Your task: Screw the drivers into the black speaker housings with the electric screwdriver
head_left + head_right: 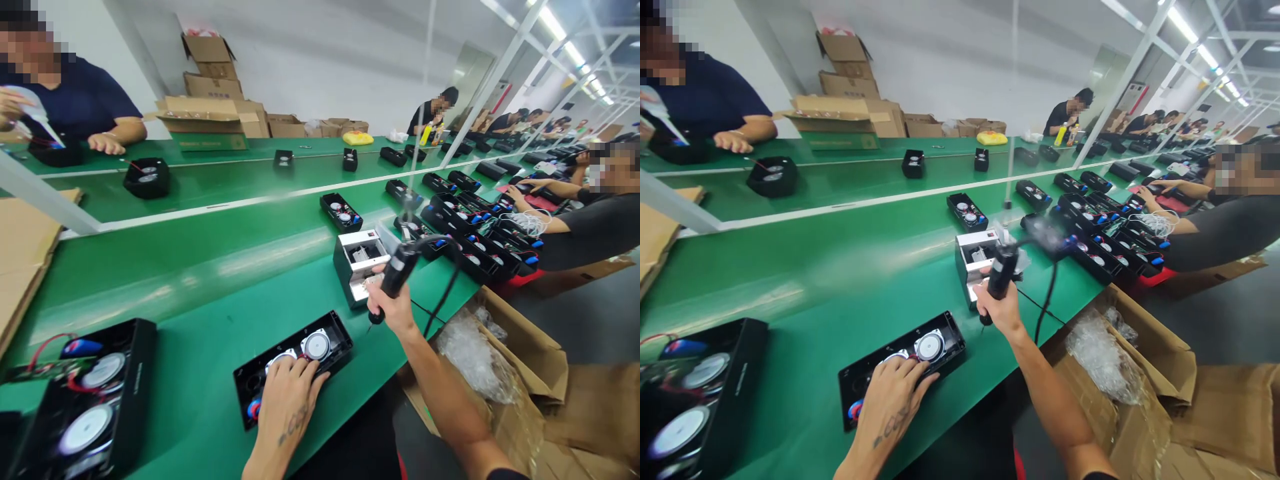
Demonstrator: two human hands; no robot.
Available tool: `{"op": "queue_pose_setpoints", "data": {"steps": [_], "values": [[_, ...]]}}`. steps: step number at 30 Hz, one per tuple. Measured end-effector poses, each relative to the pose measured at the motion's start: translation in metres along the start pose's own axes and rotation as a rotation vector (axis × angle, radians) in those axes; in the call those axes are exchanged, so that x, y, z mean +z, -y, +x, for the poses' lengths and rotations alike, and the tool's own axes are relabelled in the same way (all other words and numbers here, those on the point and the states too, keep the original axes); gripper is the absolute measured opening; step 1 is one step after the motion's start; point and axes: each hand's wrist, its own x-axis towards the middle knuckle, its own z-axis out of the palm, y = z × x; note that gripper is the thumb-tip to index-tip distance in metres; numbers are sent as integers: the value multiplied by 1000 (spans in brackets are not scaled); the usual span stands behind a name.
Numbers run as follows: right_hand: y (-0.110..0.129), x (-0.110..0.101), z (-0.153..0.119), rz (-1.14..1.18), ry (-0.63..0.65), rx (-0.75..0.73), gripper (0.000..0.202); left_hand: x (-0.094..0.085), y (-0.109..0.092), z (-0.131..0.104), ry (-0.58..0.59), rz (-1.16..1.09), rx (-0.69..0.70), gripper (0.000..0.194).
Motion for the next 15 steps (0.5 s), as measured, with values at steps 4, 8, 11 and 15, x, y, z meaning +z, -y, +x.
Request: {"op": "queue_pose_setpoints", "data": {"steps": [4, 8, 11, 15], "values": [[7, 27, -44, 335, 9, -63, 34, -3, -7, 1, 35, -22, -35, 21], [-9, 51, -67, 396, 76, -97, 31, -6, -9, 2, 60, -51, -53, 22], [-23, 60, -72, 374, 106, -68, 31, -8, -9, 3, 62, -91, -66, 23], [-28, 62, -73, 377, 117, -82, 33, -9, -9, 3, 66, -129, -84, 23]]}}
